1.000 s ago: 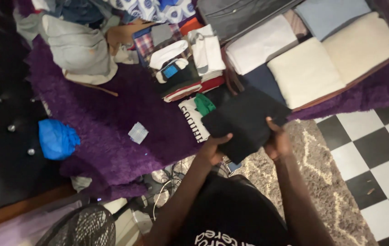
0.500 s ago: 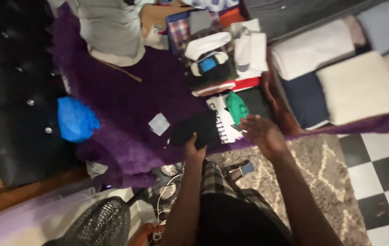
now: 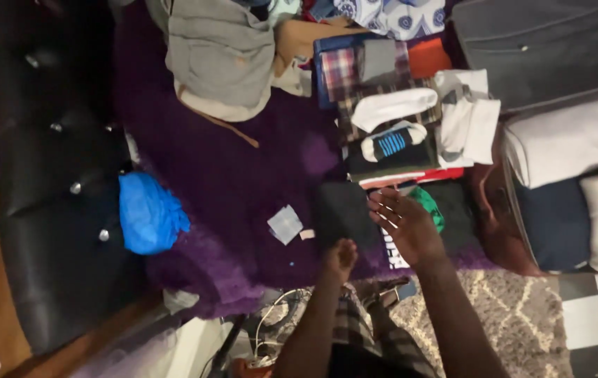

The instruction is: The person places a folded cloth into an open suitcase, presses it down by hand, and then picks up and holds another folded garment.

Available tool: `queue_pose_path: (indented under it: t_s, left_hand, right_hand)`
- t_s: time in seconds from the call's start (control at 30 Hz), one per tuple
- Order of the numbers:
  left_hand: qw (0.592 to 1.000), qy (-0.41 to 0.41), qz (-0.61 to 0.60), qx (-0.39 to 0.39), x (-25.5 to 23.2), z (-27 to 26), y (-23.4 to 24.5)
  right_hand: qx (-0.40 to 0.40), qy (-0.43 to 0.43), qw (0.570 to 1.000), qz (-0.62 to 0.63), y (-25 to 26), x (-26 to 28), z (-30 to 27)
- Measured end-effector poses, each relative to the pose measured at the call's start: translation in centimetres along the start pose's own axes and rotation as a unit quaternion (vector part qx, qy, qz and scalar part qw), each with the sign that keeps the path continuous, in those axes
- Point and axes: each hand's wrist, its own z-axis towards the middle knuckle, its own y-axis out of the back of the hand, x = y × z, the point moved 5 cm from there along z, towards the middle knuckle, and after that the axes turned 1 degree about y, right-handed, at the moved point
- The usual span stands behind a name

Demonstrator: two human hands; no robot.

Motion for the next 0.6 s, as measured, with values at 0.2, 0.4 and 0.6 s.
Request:
queue_pose_path:
  t_s: [0.2,0.4,0.6]
  left_hand:
    - [0.944,-0.079,-0.028,0.320,-16.4,5.0,-10.9]
    - [0.945,-0.244,0.118,0.182,-27.5,16.6,-23.3]
    - [0.854,-0.395,0.278,0.194,-29.5,19.8,-40.3]
  right_hand:
    - [-0.016,0.026,0.999,0.014,-5.6,2.0,6.4]
    - [-0.049,0.049,0.997,0.020,-7.3,4.5,12.5]
    - [-0.035,0.091,0.994,0.052,-5.6,4.3,15.8]
